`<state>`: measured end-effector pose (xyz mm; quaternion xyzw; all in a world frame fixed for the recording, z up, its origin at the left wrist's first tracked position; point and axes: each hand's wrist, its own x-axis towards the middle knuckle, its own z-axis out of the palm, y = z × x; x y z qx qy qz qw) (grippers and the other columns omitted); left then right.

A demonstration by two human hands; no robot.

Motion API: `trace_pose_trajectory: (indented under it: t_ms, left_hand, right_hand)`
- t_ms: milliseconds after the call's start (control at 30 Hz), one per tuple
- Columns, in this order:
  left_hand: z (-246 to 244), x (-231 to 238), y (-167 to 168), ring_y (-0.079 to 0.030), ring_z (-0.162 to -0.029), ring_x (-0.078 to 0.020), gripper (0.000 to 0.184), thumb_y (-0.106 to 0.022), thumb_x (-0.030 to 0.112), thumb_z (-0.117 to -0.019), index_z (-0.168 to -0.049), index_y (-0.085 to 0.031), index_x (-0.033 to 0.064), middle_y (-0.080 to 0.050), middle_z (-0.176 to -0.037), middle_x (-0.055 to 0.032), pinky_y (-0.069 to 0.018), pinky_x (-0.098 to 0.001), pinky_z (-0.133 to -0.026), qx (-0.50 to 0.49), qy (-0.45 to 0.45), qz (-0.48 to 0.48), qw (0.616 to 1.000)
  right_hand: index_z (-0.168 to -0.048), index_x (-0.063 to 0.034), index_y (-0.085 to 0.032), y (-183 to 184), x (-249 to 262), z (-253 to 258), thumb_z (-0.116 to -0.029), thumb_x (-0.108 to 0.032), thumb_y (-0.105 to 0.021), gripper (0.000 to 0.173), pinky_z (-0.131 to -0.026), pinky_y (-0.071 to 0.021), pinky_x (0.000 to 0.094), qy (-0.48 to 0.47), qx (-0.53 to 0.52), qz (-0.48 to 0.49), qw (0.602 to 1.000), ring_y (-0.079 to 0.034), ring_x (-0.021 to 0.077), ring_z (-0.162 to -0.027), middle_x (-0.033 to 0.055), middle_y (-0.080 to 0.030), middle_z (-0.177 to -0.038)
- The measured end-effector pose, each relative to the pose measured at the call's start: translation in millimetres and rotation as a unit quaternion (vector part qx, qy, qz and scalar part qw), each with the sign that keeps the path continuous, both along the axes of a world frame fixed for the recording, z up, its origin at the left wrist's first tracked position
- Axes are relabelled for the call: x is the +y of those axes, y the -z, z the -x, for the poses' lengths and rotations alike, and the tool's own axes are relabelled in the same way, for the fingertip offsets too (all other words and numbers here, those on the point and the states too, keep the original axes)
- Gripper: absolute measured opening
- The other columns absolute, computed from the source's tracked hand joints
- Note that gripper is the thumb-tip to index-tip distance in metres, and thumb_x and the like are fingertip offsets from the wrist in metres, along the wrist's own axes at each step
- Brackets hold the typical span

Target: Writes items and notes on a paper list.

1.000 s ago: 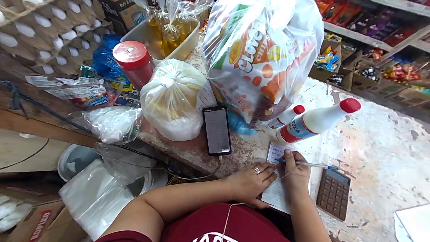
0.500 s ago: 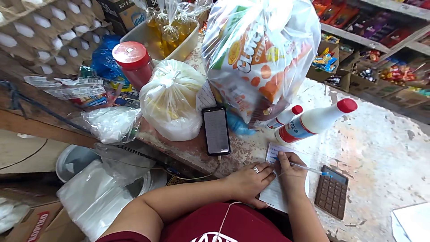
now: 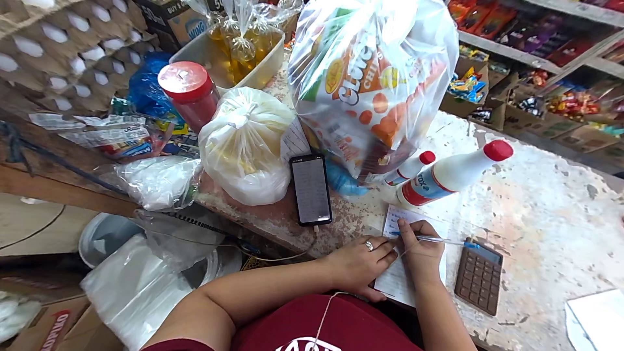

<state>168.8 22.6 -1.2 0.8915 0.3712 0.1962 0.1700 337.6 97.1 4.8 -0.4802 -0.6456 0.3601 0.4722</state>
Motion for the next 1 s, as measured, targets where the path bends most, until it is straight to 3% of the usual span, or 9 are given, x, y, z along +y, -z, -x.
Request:
trace_pose_trajectory:
  t_ms: [533,767,1000]
  left_hand:
    - [-0.4,-0.1,1.1,-0.043,-0.145,-0.0377,0.089,-0.071,0.060,-0.0836,-0.144,-0.052,-0.0023,-0.046,-0.155,-0.0229,-0.0367,-0.0492,-0.117,-0.006,0.000,-0.005,1.000]
    - [-0.3,-1.0,-0.8,-0.043,-0.146,-0.0363,0.089,-0.070,0.061,-0.0850,-0.146,-0.050,-0.0004,-0.046,-0.155,-0.0210,-0.0372,-0.0504,-0.117,0.012,-0.011,0.009,1.000]
    - [-3.9,0.2,3.9,-0.045,-0.144,-0.0358,0.088,-0.067,0.065,-0.0846,-0.144,-0.054,0.0014,-0.049,-0.154,-0.0198,-0.0389,-0.0509,-0.117,0.010,-0.014,-0.003,1.000]
  right_hand:
    - [-0.073,-0.0130,-0.056,-2.8,0.5,1.1,-0.0919,-0.013,-0.071,0.024,-0.051,-0.0466,0.0133,0.013,-0.022,0.017,1.000,-0.053,-0.0042,-0.051,-0.0116,-0.055,-0.059]
    - [-0.070,-0.0104,-0.054,-8.4,3.1,1.6,-0.0914,-0.009,-0.075,0.030,-0.051,-0.0493,0.0220,0.036,-0.024,0.100,0.994,-0.054,0.0040,-0.049,-0.0048,-0.056,-0.057]
    - [-0.066,-0.0121,-0.055,-4.2,0.3,-4.0,-0.0920,-0.014,-0.073,0.032,-0.049,-0.0422,0.0183,0.012,-0.063,0.051,0.997,-0.048,-0.0005,-0.048,-0.0076,-0.051,-0.055]
